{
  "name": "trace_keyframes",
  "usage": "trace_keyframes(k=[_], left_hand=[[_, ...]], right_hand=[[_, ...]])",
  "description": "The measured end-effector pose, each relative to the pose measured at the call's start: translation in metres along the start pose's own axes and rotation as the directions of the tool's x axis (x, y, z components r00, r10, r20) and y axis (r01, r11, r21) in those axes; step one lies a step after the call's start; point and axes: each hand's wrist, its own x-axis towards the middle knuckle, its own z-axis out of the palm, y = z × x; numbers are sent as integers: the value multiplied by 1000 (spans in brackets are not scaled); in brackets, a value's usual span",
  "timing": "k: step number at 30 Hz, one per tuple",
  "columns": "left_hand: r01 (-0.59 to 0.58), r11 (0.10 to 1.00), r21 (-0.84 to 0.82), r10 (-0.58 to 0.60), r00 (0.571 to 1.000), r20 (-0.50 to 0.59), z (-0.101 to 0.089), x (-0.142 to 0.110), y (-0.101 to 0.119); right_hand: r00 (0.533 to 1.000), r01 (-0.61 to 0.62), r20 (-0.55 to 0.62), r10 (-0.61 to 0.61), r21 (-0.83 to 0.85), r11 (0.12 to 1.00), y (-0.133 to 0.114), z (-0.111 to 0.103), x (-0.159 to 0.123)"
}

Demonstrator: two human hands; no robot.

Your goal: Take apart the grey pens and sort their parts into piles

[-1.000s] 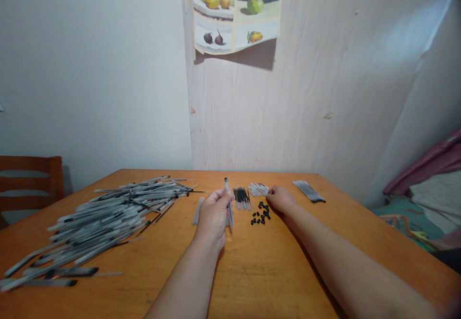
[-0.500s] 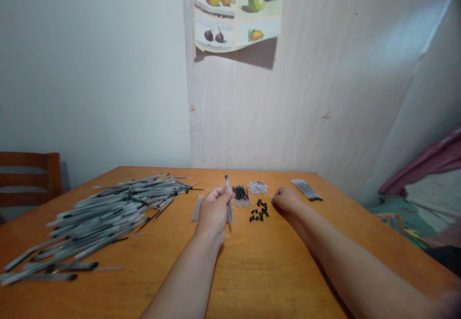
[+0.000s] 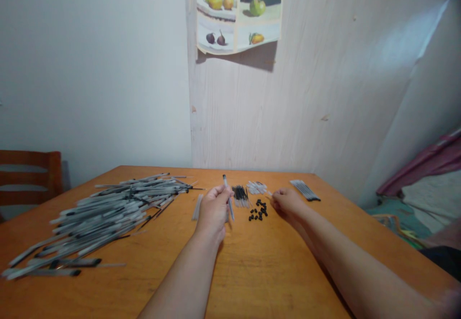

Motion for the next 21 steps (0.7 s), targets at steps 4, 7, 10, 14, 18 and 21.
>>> trace_keyframes(k=[4, 7, 10, 14, 18, 21], left_hand=[[-24, 999, -29, 23, 1000, -16, 0, 0, 2], [-22, 998, -60, 21, 1000, -17, 1, -1, 5], [-14, 996, -84, 13, 1000, -15, 2, -3, 7], [-9, 993, -118, 8, 1000, -10, 2, -3, 9], [-19, 984, -175, 12, 999, -37, 1, 0, 9], [-40, 979, -201, 29, 998, -55, 1, 2, 9]], right_hand=[[995, -16, 98, -4, 196, 981, -21, -2, -21], [969, -113, 246, -17, 504, 857, -37, -7, -40], [949, -184, 312, -39, 651, 736, -48, -10, -59], [946, -203, 321, -42, 689, 696, -54, -7, -79], [948, -204, 316, -45, 708, 676, -54, 7, -97], [942, -231, 334, -37, 724, 650, -54, 19, -107]])
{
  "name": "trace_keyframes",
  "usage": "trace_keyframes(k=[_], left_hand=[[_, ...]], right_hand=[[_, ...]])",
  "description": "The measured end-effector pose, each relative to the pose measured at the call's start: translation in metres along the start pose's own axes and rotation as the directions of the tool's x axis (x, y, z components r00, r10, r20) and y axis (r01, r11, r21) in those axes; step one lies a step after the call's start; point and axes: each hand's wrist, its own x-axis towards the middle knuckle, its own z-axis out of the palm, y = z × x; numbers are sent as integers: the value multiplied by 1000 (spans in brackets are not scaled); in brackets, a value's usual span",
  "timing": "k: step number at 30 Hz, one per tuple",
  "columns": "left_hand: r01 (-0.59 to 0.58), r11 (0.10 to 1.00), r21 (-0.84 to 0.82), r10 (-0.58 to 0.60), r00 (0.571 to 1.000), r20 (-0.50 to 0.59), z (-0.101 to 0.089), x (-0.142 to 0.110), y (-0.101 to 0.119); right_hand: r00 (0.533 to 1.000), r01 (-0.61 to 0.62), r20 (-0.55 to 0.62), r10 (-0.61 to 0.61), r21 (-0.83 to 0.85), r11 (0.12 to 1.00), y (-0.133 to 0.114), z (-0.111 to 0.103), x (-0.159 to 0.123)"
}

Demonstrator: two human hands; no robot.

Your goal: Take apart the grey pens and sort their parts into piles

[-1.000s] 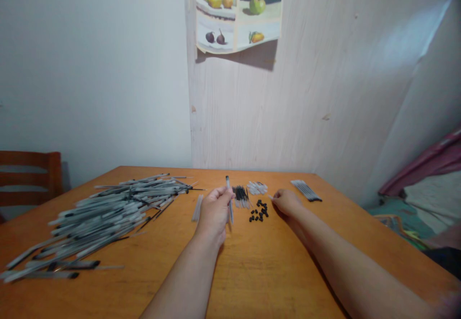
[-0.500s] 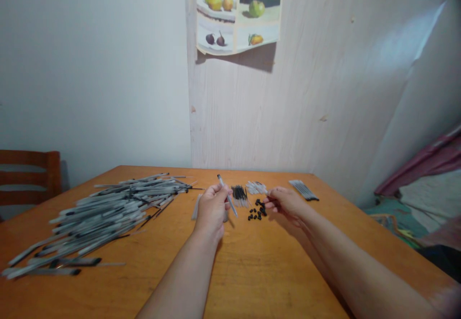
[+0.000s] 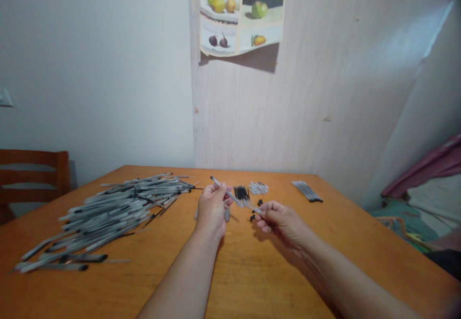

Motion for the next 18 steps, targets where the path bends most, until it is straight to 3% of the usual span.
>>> trace_keyframes(k=[8, 18], left_hand=[[-31, 1000, -2, 31, 999, -16, 1, -3, 1], [-48, 998, 39, 47, 999, 18, 3, -3, -5]], right_hand=[[1000, -25, 5, 25, 30, 999, 6, 15, -7], [1000, -4, 21, 3, 31, 1000, 10, 20, -6]])
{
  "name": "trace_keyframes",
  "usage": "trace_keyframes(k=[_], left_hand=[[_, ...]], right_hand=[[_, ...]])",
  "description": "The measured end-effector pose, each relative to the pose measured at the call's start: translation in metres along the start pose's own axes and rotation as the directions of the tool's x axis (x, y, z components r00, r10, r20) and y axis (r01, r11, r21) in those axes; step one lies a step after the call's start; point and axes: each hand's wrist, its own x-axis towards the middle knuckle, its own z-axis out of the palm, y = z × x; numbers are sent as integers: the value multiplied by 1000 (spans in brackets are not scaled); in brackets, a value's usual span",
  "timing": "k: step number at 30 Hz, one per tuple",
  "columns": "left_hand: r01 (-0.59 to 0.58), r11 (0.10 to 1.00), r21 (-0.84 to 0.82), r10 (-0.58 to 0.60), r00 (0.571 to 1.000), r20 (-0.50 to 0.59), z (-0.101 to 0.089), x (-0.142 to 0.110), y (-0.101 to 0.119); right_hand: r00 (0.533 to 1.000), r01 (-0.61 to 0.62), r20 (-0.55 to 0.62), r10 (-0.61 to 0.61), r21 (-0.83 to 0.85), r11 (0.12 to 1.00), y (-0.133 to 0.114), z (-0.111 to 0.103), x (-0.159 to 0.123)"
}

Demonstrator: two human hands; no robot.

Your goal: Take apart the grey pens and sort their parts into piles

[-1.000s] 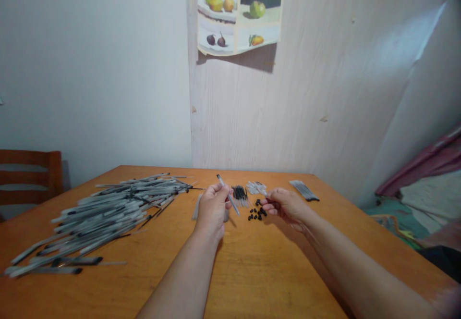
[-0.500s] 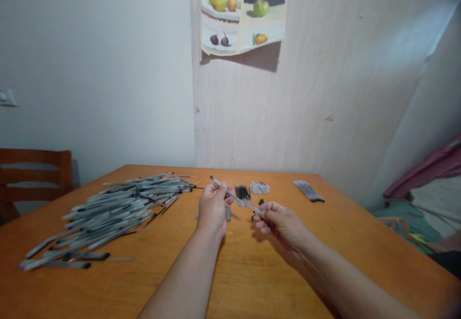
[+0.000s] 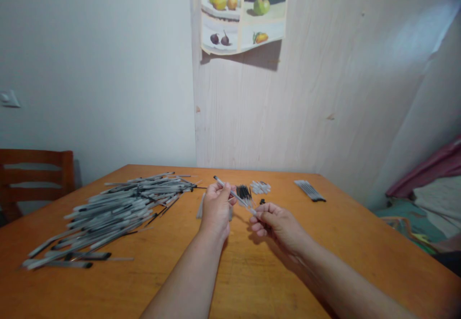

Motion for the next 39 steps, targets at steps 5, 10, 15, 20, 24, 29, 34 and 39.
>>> trace_keyframes(k=[5, 10, 15, 20, 24, 29, 34, 39], left_hand=[[9, 1000, 22, -9, 1000, 10, 1, -3, -1], [5, 999, 51, -6, 1000, 22, 3, -5, -3], [13, 998, 66, -16, 999, 47, 3, -5, -8], [24, 997, 78, -28, 998, 54, 3, -6, -9], [40, 996, 77, -45, 997, 70, 4, -6, -9], [45, 996, 74, -52, 994, 94, 5, -8, -10], [47, 996, 72, -55, 992, 116, 7, -11, -11], [70, 996, 47, -74, 991, 108, 9, -13, -10]], right_hand=[[1000, 6, -8, -6, 3, 1000, -1, 1, 0], [1000, 2, -26, -2, 5, 1000, -2, 4, 0], [999, -2, -44, 3, 24, 1000, -2, 5, 1], [999, 29, -45, -29, 0, 1000, -3, 3, 0], [997, 70, -41, -71, -38, 997, -4, 1, 0], [992, 100, -67, -106, -91, 991, -5, 0, 0], [988, 133, -59, -142, -129, 983, -6, -2, 0], [986, 151, -51, -160, -148, 977, -9, -4, -1]])
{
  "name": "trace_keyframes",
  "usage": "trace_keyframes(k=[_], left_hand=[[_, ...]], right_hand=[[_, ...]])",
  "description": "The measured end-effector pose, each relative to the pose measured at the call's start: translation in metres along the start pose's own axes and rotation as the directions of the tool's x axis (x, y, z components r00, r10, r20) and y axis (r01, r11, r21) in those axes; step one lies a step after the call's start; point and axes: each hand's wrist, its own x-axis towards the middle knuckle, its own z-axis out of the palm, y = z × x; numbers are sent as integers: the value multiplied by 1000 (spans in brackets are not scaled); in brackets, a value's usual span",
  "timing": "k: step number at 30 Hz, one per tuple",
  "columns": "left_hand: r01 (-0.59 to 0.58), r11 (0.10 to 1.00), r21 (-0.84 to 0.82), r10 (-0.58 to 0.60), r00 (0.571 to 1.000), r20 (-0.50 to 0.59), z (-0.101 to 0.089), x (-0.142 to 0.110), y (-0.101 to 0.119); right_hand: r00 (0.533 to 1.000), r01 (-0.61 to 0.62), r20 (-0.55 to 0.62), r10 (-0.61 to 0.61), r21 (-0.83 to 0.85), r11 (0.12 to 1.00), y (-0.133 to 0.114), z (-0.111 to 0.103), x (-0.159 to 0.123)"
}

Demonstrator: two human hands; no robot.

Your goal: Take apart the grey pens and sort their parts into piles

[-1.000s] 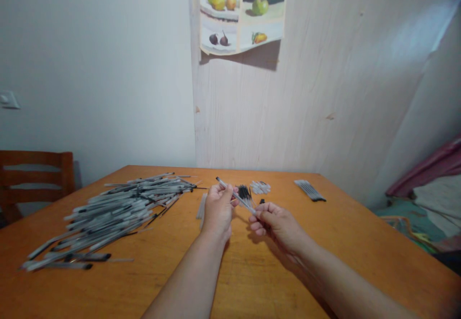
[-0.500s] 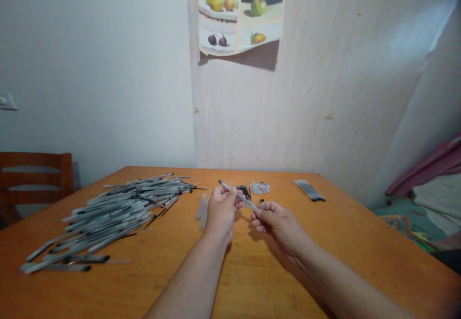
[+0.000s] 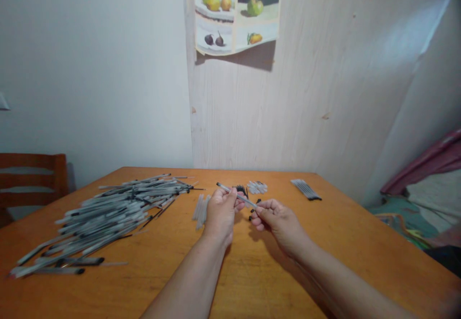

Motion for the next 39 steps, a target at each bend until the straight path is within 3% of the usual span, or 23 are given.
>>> trace_keyframes(k=[27, 39], left_hand=[[23, 1000, -20, -22, 999, 25, 5, -9, 2], [-65, 998, 10, 65, 997, 29, 5, -7, 4]], right_hand=[[998, 56, 47, -52, -87, 995, -7, -7, 0], [998, 47, 53, -44, -50, 998, -1, -3, 5]])
